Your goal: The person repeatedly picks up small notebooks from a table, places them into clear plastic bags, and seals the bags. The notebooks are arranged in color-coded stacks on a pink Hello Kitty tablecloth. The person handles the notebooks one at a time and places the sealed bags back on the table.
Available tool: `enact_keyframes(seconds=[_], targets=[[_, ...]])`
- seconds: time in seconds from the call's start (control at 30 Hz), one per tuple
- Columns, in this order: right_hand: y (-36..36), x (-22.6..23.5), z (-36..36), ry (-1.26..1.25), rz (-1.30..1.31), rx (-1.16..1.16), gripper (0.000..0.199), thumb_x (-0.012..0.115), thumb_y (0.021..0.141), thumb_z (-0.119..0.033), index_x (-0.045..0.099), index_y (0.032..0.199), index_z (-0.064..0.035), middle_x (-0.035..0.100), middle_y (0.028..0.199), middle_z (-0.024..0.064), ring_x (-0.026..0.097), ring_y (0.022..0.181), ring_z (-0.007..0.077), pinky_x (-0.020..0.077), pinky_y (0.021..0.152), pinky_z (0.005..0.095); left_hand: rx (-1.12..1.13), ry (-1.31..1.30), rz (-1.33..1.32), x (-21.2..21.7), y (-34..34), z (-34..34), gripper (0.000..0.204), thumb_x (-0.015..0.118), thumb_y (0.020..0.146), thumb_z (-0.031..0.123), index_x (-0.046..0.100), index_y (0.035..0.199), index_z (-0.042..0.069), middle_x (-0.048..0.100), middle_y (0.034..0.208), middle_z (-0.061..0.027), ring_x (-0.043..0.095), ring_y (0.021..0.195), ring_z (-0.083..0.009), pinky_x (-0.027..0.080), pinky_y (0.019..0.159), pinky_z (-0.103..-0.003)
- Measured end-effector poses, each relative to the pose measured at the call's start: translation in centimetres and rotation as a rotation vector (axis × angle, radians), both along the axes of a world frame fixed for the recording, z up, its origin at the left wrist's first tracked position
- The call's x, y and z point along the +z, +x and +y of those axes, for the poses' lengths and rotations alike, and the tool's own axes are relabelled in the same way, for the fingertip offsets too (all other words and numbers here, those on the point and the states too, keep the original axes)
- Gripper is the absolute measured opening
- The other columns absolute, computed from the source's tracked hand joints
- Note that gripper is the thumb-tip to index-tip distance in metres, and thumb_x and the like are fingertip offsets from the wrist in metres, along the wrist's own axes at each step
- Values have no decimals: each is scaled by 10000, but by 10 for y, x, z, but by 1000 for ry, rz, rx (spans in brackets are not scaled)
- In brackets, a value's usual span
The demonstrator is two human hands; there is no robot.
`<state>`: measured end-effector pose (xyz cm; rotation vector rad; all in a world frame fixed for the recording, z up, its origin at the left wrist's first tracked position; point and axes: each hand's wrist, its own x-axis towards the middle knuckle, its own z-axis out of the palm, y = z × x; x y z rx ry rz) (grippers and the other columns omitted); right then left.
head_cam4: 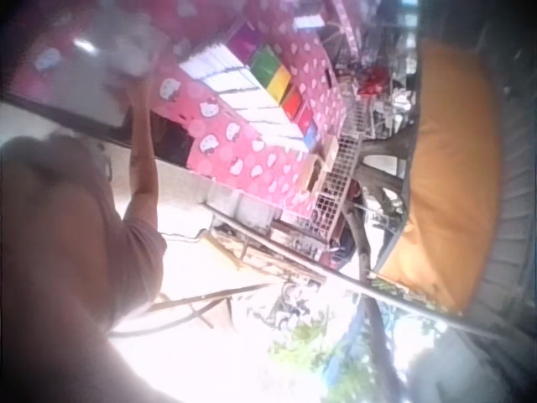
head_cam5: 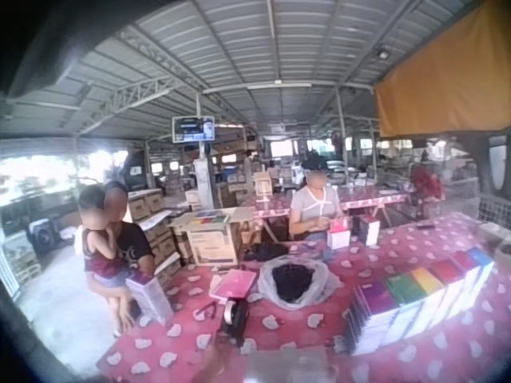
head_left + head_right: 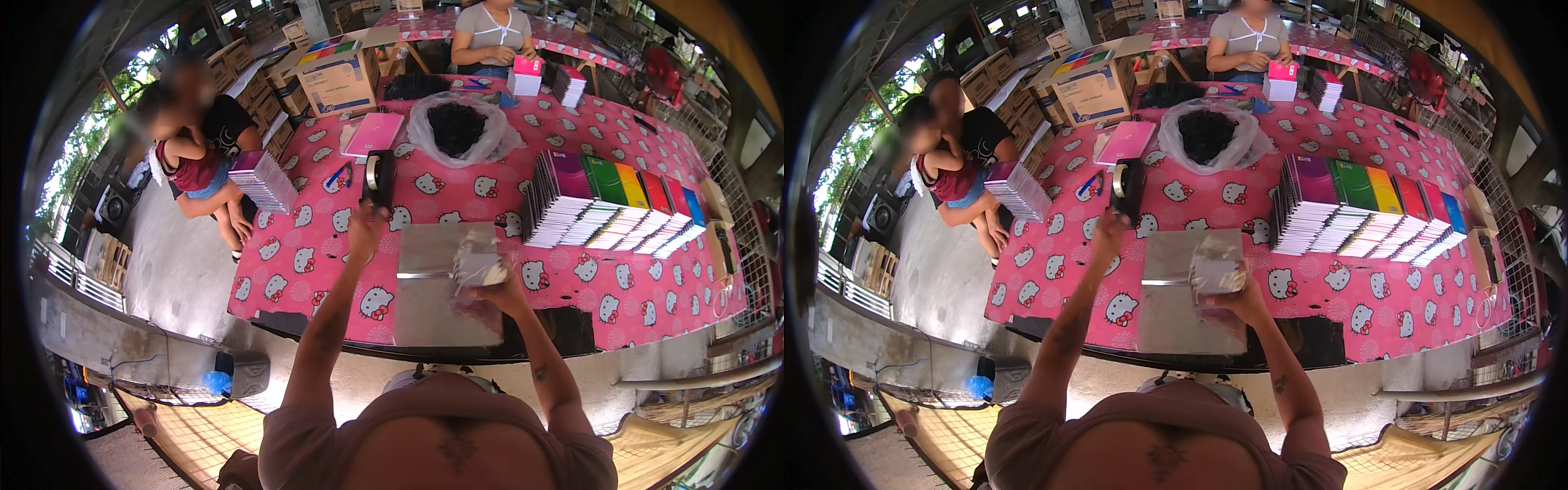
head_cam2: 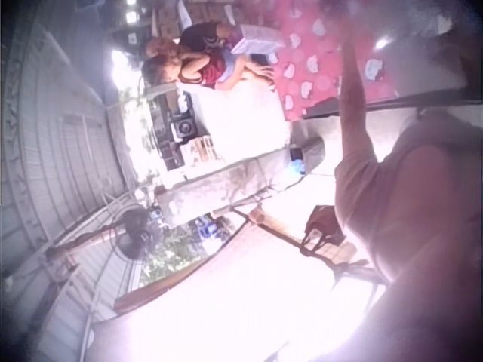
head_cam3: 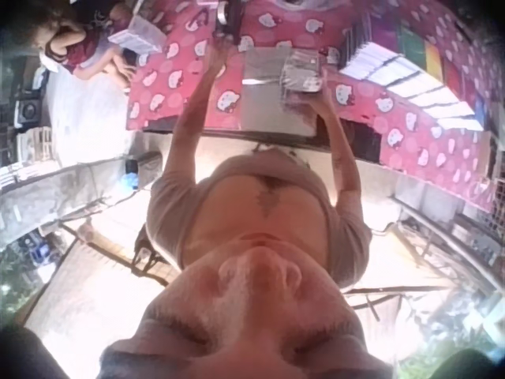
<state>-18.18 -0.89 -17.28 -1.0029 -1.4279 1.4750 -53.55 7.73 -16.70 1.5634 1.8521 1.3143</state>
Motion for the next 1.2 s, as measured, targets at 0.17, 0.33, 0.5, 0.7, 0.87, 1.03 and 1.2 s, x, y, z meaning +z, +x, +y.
enact_keyframes(seconds=[0.17,0.33,0.5,0.7,0.87,1.03,1.2], targets=[[-2,-3,0,243,77,-90,982,906,611,-126,393,1447,-80,557,1309,107,479,1285,224,366,1093,406,11,-272,-384,-15,-79,82,291,708,868,249,675,1043,19,632,773,-73,567,594,-152,421,509,-301],[-10,104,-19,820,-589,-218,535,829,699,-252,638,1187,-143,594,1212,73,486,1263,250,293,1100,502,-45,-76,-1027,-38,-71,57,118,671,861,173,678,908,65,639,721,-46,570,546,-156,394,434,-307],[-28,105,-31,891,-904,-36,251,785,748,-288,705,957,-174,657,934,-16,591,1094,209,246,1088,520,371,-88,673,-30,-81,39,104,677,808,117,687,905,80,707,805,-127,708,712,-229,551,578,-361],[-45,123,-47,803,-933,-187,292,754,769,-327,708,1000,-154,684,874,26,627,981,237,243,1066,573,-790,-162,-507,60,10,-39,186,692,867,48,681,1053,45,703,931,-75,650,884,-110,524,790,-274],[-57,115,-38,754,-910,-129,290,711,809,-325,718,1030,-138,695,881,38,638,965,253,249,1054,588,-1029,-139,-161,75,86,-60,197,704,892,74,695,1089,60,648,926,-23,599,898,-116,484,797,-290],[-44,123,-34,795,-934,-143,239,689,822,-262,727,1021,-136,698,839,42,644,972,264,326,1019,564,-1064,57,-23,79,83,-58,181,738,866,120,739,1047,111,594,1091,-45,534,1071,-171,438,891,-337],[-13,131,12,335,-954,-89,193,689,827,-174,719,1011,-121,695,856,69,642,987,238,466,916,397,-1017,82,34,90,81,-60,142,733,862,121,759,999,144,527,1288,-96,476,1259,-246,395,1017,-394]])
